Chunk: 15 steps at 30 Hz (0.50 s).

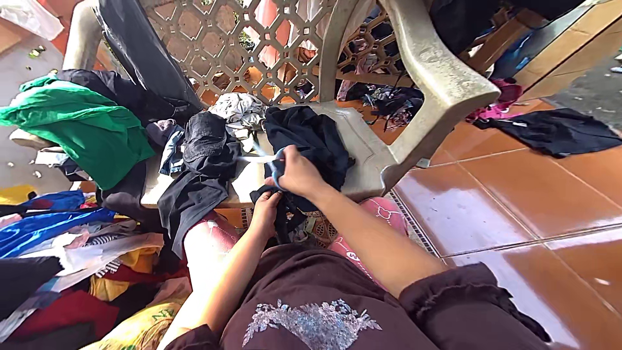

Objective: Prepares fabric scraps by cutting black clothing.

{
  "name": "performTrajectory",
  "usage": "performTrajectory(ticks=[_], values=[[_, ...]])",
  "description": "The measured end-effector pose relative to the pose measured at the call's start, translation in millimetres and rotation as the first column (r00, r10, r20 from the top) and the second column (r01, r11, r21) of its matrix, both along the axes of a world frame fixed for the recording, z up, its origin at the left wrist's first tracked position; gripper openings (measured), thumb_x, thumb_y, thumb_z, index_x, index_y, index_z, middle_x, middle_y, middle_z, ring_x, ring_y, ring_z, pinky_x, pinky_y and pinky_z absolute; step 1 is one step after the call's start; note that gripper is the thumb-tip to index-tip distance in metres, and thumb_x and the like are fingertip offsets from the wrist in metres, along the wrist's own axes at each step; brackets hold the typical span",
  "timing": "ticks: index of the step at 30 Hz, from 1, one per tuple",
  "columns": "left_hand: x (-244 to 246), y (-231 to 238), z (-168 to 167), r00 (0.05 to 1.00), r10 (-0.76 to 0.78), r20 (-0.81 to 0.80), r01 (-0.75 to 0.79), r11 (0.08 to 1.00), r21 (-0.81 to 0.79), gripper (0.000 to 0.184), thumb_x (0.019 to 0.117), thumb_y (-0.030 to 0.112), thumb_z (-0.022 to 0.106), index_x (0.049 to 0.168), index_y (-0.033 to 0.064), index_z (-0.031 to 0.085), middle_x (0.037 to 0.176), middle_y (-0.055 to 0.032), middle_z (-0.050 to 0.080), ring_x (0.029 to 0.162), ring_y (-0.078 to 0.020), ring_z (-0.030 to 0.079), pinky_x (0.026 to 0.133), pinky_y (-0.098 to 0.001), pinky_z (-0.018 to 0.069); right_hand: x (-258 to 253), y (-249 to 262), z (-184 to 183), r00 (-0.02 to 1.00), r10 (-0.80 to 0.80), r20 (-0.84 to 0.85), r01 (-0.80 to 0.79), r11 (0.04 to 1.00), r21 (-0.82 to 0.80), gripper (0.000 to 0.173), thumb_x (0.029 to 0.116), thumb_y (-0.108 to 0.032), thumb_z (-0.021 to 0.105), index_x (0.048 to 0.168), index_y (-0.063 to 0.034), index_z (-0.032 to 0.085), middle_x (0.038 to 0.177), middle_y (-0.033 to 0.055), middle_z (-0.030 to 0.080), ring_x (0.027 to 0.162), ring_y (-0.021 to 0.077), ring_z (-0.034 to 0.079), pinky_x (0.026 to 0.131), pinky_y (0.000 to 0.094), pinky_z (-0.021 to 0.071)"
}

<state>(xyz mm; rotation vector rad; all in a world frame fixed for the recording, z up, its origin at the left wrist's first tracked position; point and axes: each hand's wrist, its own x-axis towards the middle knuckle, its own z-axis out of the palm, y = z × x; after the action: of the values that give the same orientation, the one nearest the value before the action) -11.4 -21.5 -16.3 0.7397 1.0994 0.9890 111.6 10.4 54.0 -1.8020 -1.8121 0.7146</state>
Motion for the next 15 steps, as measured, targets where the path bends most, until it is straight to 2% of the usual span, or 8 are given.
performTrajectory(ticks=[2,3,4,6,8,10,13,15], values=[[-4.2,-3.5,-2.1,1.0,-0.014,-0.026,0.014,1.0,-0.004,0.018,0.1074,0.01,0.049,0.116,-0.0028,0.057,0.093,-0.01,0.067,0.081,-0.0142,0.068,0.077,-0.0325,0.0586,-21.0,19.3,-9.3,0.963,0.175,0.205,-0.14,0.975,-0.174,0.06,0.0844,-0.012,0.078,0.134,0.0033,0.049,0.123,0.0275,0.061,0.114,0.0454,0.061,0.092,0.0629,0.048],[-8.1,-2.9,-3.1,0.999,-0.014,-0.041,0.013,1.0,-0.021,0.021,0.107,0.012,0.051,0.118,-0.0037,0.058,0.095,-0.0112,0.068,0.082,-0.0154,0.068,0.077,-0.0334,0.0586,-25.1,30.4,-15.8,0.932,0.248,0.266,-0.188,0.954,-0.234,0.052,0.0878,-0.009,0.073,0.132,0.0027,0.049,0.12,0.0267,0.062,0.113,0.0447,0.063,0.09,0.0622,0.0497],[-12.3,-0.8,-3.7,0.999,-0.007,-0.053,0.004,0.999,-0.044,0.023,0.1063,0.014,0.054,0.119,-0.0039,0.058,0.095,-0.0124,0.069,0.082,-0.0168,0.069,0.078,-0.0345,0.0592,-25.1,41.4,-20.3,0.922,0.287,0.26,-0.221,0.941,-0.255,0.045,0.0902,-0.006,0.07,0.13,0.0031,0.051,0.117,0.027,0.063,0.112,0.0451,0.063,0.088,0.0625,0.0503],[-19.6,4.6,-2.0,0.998,0.018,-0.068,-0.023,0.997,-0.074,0.025,0.1046,0.014,0.057,0.122,-0.0039,0.057,0.096,-0.0137,0.069,0.082,-0.0182,0.07,0.077,-0.0354,0.0598,-14.8,59.6,-17.3,0.964,0.233,0.129,-0.212,0.964,-0.158,0.038,0.0913,-0.002,0.066,0.126,0.0053,0.053,0.11,0.0285,0.065,0.106,0.0468,0.064,0.087,0.0644,0.0509],[-23.0,9.8,6.2,0.997,0.04,-0.059,-0.044,0.997,-0.067,0.023,0.1048,0.013,0.056,0.121,-0.0037,0.058,0.094,-0.0126,0.069,0.079,-0.0171,0.069,0.075,-0.0342,0.0598,3.0,67.0,2.9,0.998,0.016,-0.055,-0.011,0.996,0.088,0.034,0.0922,-0.002,0.063,0.123,0.0087,0.053,0.105,0.0296,0.065,0.102,0.0471,0.066,0.086,0.0642,0.0517],[-19.9,16.6,18.4,0.998,0.054,-0.032,-0.055,0.998,-0.023,0.019,0.106,0.014,0.054,0.115,-0.0021,0.058,0.088,-0.0098,0.068,0.075,-0.0145,0.068,0.071,-0.0313,0.0587,27.2,70.0,21.2,0.929,-0.214,-0.301,0.311,0.893,0.326,0.039,0.093,-0.006,0.066,0.124,0.0125,0.051,0.108,0.0287,0.065,0.103,0.0419,0.066,0.091,0.0573,0.052],[-6.4,25.0,31.1,0.996,0.082,0.029,-0.084,0.993,0.082,0.017,0.1089,0.013,0.047,0.116,0.0009,0.055,0.09,-0.0088,0.066,0.077,-0.0137,0.067,0.073,-0.0309,0.0587,64.4,61.8,16.0,0.736,-0.363,-0.572,0.627,0.684,0.372,0.05,0.0872,-0.004,0.071,0.128,0.0107,0.046,0.109,0.0224,0.062,0.099,0.0288,0.063,0.09,0.0434,0.0524],[3.6,28.3,33.0,0.996,0.084,0.018,-0.085,0.994,0.075,0.021,0.1108,0.017,0.042,0.124,0.0038,0.052,0.096,-0.0095,0.065,0.082,-0.015,0.067,0.076,-0.0328,0.0581,83.4,40.3,-9.5,0.729,-0.439,-0.525,0.645,0.698,0.311,0.051,0.0885,-0.006,0.071,0.13,0.0093,0.045,0.11,0.0237,0.061,0.098,0.0316,0.063,0.088,0.0473,0.0526]])
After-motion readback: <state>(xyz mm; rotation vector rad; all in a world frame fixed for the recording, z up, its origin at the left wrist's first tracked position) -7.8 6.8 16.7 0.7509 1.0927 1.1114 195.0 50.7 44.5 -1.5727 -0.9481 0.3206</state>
